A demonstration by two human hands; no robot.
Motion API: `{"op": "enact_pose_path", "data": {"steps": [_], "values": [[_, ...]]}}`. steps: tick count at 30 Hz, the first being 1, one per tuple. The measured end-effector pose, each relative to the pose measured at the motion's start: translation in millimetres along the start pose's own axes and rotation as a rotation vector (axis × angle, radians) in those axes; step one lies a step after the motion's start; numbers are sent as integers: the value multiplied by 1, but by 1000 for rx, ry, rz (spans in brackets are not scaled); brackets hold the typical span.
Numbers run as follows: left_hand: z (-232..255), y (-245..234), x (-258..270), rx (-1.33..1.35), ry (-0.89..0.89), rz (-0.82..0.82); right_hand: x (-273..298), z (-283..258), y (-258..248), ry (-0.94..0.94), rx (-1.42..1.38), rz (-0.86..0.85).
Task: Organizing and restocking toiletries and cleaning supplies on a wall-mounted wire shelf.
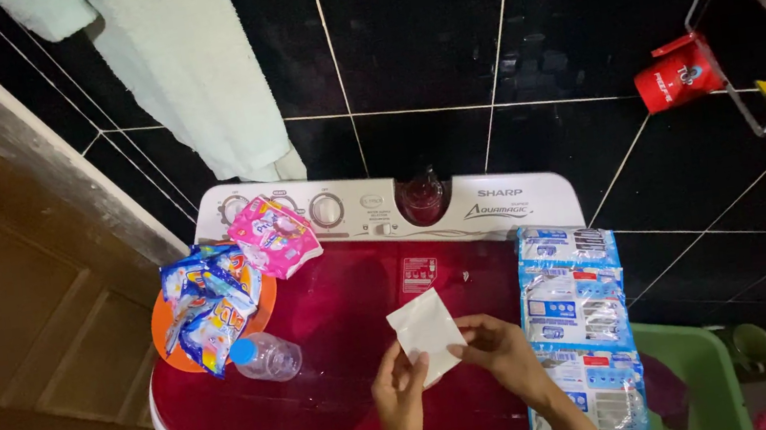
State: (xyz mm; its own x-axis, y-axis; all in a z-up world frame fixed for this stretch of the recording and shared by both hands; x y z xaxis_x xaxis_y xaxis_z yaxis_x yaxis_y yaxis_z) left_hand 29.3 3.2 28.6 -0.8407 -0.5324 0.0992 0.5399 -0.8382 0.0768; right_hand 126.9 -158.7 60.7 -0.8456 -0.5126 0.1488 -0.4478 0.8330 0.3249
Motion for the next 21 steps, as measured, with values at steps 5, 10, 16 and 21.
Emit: {"op": "enact_pose_path", "data": {"steps": [5,10,16,21], "values": [[21,8,10,-122,132,73,2,8,-5,-72,30,107],[6,22,11,-11,-56,-40,13,9,0,-191,62,141],[18,35,18,82,115,-208,40,-44,24,-400,337,-57],[9,41,10,-54,49,-136,36,-18,-8,-314,291,1]]}}
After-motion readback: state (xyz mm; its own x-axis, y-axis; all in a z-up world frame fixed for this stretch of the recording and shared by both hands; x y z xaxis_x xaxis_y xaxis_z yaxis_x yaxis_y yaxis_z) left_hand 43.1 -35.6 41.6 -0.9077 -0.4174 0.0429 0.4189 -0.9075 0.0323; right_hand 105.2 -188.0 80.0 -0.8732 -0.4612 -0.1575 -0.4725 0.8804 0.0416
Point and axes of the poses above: each hand's wrist, its own x-axis away from the middle knuckle, its own y-axis out of the palm, z = x × y, the point moved 3 cm from there along -x, towards the middle knuckle, and after that the axes turned 12 degrees about -x, right-handed, at the moved point
